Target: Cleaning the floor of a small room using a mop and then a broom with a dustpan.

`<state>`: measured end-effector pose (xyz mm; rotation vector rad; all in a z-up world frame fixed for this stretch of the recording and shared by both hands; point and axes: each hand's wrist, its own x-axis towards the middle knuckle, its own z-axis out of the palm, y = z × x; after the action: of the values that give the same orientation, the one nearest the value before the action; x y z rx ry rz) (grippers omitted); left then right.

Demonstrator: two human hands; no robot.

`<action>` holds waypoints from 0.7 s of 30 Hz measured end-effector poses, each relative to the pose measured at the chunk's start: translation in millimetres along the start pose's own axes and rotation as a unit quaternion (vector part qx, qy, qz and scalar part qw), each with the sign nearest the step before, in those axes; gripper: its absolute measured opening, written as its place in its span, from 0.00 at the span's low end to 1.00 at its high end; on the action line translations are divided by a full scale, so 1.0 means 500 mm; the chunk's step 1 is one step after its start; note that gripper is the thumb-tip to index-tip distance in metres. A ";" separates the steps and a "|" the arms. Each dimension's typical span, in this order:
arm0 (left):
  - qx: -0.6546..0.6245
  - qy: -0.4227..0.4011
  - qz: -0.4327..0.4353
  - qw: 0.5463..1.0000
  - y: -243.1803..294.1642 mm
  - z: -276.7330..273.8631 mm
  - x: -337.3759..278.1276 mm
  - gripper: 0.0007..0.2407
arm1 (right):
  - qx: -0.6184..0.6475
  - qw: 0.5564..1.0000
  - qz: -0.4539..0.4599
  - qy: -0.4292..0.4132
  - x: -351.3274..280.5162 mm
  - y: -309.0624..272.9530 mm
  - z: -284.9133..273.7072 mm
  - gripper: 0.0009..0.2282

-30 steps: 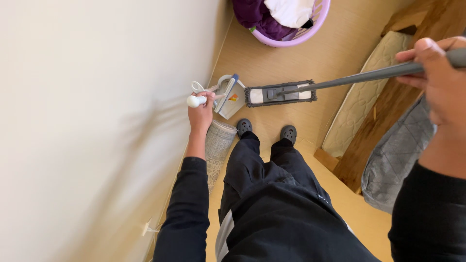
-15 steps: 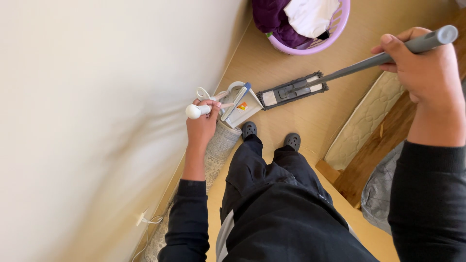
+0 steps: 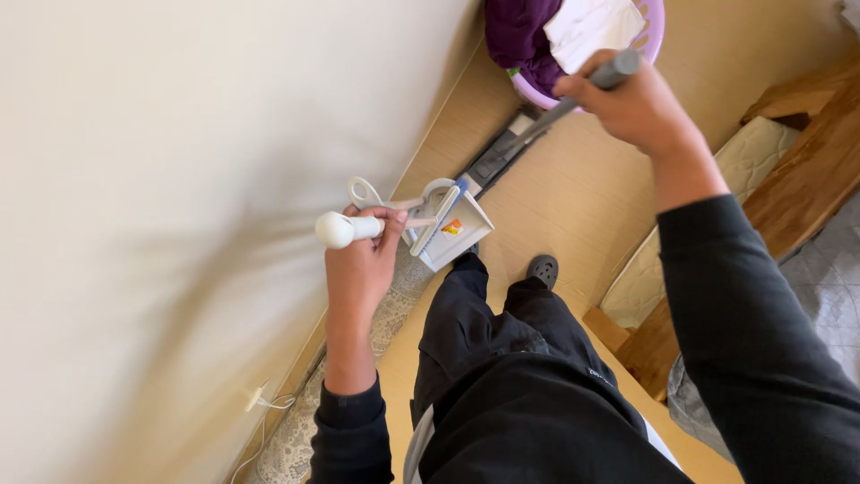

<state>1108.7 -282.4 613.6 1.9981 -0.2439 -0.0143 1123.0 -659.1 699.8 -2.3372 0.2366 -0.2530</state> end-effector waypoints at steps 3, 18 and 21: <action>-0.012 0.010 0.003 1.000 -0.027 0.010 -0.006 0.11 | 0.046 0.993 -0.087 -0.058 0.071 0.005 0.066 0.09; -0.086 0.066 -0.056 0.992 -0.047 0.056 -0.022 0.10 | -0.141 0.977 -0.059 0.149 0.293 -0.122 0.371 0.24; -0.082 0.096 -0.020 0.992 -0.043 0.063 -0.012 0.10 | -0.051 0.993 0.016 0.104 0.346 -0.137 0.383 0.23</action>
<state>1102.5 -300.6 580.2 1.8260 -0.0770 0.1279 1344.6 -524.2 635.3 -2.4062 0.3958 -0.4804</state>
